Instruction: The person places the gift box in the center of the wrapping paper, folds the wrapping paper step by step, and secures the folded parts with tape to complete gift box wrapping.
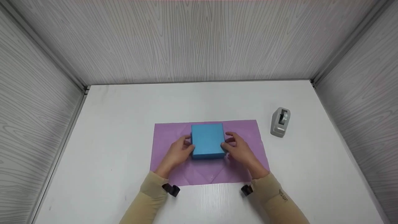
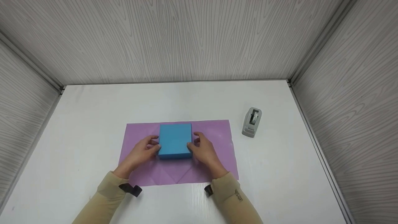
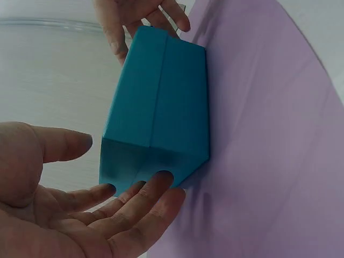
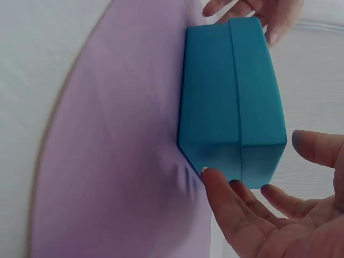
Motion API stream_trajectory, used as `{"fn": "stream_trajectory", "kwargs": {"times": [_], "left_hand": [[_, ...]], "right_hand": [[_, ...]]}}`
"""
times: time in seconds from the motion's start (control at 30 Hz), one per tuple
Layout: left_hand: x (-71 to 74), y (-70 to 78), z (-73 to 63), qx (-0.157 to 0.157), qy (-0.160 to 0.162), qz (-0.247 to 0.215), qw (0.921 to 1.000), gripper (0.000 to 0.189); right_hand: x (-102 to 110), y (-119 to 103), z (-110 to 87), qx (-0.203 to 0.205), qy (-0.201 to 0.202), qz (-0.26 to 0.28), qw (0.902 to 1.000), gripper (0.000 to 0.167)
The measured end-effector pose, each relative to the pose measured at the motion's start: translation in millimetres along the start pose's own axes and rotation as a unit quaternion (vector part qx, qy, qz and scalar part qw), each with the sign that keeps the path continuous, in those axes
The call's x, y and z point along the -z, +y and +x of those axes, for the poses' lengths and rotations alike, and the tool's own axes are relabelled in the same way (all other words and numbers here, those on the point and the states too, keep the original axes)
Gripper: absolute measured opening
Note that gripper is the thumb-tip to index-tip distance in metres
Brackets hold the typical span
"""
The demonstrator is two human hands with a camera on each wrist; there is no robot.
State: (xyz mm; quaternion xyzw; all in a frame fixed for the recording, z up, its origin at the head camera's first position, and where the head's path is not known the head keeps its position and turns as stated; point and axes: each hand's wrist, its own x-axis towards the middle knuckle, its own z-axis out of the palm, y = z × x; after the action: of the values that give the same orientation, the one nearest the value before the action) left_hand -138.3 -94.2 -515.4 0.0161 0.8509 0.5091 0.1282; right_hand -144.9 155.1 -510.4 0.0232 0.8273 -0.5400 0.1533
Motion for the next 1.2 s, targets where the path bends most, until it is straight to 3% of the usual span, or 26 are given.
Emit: {"fn": "stream_trajectory", "kwargs": {"times": [0.13,0.27,0.57,0.73,1.2], "left_hand": [[-2.3,1.3,10.5,-0.010,0.010,0.011,0.9998,0.049],[-3.9,4.9,12.7,-0.010,0.007,0.019,0.9997,0.050],[-2.2,12.6,-1.6,-0.003,0.000,0.019,0.9998,0.050],[-2.4,10.2,-8.7,0.004,-0.009,0.022,0.9997,0.050],[-5.4,4.3,-9.9,-0.006,-0.011,0.024,0.9996,0.048]], "right_hand": [[-1,-2,7.6,-0.004,-0.003,-0.012,0.9999,0.056],[-2,-3,9.1,0.009,0.001,-0.038,0.9992,0.053],[-1,-7,-2.8,0.043,0.008,-0.051,0.9977,0.050],[-3,-5,-9.3,0.035,0.003,-0.061,0.9975,0.050],[-5,4,-10.3,0.027,0.003,-0.055,0.9981,0.049]]}}
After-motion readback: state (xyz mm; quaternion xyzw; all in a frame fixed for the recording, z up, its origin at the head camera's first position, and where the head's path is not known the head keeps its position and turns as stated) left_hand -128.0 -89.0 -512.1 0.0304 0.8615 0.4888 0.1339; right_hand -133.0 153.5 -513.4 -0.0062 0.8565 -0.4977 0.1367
